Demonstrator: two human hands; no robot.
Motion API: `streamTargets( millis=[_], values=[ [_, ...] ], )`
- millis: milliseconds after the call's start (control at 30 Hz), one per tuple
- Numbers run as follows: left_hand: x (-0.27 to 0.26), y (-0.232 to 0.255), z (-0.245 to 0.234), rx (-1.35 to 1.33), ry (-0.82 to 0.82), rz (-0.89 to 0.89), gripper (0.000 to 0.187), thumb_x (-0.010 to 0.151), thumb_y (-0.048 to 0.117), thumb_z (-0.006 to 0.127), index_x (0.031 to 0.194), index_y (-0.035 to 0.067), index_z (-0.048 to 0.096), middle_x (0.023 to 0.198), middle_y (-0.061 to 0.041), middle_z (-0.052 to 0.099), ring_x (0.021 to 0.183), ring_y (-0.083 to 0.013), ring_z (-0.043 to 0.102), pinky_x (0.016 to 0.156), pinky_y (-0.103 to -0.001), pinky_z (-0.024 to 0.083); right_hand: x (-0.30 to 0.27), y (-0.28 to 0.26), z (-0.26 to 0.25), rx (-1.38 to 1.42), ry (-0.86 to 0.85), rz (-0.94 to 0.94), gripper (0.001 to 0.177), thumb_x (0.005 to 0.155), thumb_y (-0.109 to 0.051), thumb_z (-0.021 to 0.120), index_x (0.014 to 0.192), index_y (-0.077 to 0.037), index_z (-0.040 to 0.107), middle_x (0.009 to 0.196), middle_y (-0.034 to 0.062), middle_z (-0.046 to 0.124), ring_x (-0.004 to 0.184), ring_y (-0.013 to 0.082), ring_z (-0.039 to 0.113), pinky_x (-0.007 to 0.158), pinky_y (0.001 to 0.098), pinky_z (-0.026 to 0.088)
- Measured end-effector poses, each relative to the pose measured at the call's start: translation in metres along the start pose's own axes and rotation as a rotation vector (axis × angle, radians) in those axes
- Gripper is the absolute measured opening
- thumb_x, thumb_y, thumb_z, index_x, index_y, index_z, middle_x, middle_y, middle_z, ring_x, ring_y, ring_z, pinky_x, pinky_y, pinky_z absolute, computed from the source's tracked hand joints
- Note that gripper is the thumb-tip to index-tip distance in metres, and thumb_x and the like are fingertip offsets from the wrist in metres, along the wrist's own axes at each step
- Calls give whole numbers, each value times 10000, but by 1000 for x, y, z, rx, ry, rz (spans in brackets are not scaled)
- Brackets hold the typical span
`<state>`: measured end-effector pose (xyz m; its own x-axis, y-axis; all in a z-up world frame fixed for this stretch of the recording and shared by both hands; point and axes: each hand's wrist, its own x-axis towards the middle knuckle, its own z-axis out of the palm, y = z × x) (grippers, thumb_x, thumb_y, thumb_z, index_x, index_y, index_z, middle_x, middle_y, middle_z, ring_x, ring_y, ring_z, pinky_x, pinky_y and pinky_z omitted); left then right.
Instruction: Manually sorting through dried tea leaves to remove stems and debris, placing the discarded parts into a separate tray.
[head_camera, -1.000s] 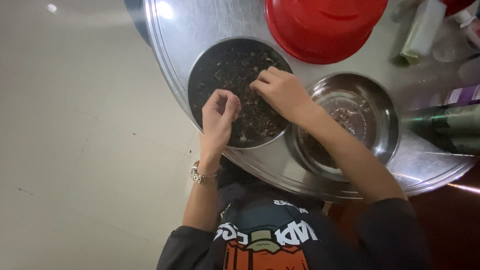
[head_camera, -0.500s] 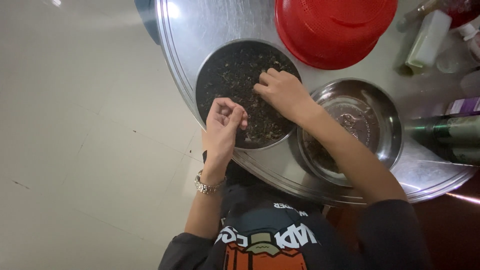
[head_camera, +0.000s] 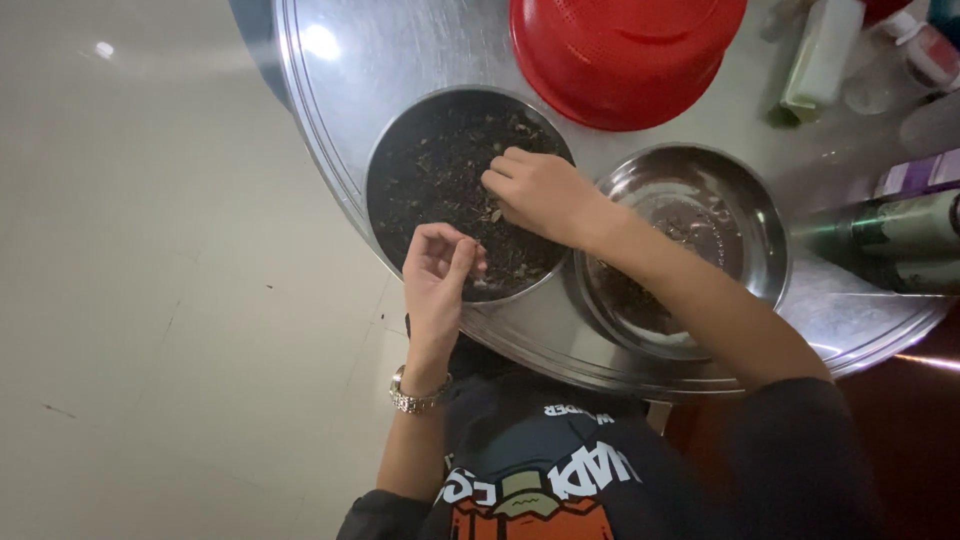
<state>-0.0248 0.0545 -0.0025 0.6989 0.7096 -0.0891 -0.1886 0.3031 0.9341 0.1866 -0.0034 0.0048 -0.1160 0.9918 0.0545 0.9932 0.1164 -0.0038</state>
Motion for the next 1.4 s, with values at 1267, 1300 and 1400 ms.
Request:
streamTargets(
  millis=[1267, 1300, 1400],
  values=[
    [-50, -59, 137, 697, -652, 319, 121, 1016, 186, 513, 1093, 92, 515, 1035, -94, 674, 830, -250, 656, 674, -377, 493, -236, 9, -25, 451, 71, 602, 230, 971, -297, 703, 1055, -110, 808, 1025, 38, 802, 888, 186, 744, 809, 345, 508],
    [-52, -63, 143, 692, -645, 316, 121, 1016, 186, 513, 1093, 92, 515, 1035, -94, 674, 830, -250, 656, 674, -377, 493, -246, 8, -19, 451, 63, 598, 230, 971, -297, 703, 1055, -110, 808, 1025, 38, 802, 888, 186, 744, 809, 345, 508],
    [-50, -74, 156, 727, -736, 331, 145, 1003, 196, 533, 1089, 79, 519, 1049, -126, 690, 880, -274, 683, 674, -402, 492, -267, 8, -12, 400, 39, 651, 234, 977, -334, 685, 1053, -143, 796, 1047, 16, 788, 810, 176, 686, 780, 330, 478]
  ],
)
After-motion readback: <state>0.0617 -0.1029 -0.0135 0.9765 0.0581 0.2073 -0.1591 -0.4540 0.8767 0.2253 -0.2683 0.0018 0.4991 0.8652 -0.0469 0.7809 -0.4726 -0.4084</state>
